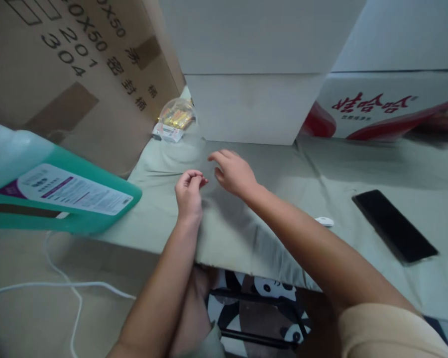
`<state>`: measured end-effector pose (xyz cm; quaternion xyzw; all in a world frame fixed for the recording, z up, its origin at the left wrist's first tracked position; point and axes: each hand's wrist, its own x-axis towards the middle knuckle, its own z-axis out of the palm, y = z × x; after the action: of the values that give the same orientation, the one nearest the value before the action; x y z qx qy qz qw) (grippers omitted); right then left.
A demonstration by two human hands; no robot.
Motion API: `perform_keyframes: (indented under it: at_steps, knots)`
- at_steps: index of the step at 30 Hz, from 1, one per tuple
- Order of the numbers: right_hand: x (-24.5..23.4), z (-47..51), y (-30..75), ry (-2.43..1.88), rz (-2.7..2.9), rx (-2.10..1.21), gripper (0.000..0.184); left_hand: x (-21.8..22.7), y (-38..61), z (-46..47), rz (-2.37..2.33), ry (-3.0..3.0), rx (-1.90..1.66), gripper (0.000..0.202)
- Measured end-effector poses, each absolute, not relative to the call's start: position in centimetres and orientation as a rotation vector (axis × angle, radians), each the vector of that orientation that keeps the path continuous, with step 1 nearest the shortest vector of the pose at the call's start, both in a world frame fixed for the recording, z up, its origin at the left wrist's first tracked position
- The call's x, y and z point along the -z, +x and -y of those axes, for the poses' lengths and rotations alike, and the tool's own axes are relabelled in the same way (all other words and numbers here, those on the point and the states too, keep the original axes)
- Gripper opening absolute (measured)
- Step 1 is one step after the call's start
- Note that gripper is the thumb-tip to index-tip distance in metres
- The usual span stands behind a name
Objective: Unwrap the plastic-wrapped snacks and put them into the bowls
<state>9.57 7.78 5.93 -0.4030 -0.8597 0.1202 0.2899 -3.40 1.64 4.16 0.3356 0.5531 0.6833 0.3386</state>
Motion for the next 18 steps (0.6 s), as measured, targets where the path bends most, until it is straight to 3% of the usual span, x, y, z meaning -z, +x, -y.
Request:
perform_keyframes:
  at_steps: [4,9,18]
  knots:
    - [-6.1,-13.4,2.3,-0.9,2.505,0.032,0.036,-4.1,-4.9,-2.9,-1.455,0.836,-1.849,0.007]
    - [-6.0,-16.8,-1.6,-0.922,2.719,0.215,0.033,-3.8,-6.2,-4.0,-1.509,0.773,-1.84,0.008]
    - [-4.2,-10.3,10.5,-0.851,2.664,0.361,0.022,-3.9,-8.5,-2.9,-1.522,0.722,-1.972,0.008]
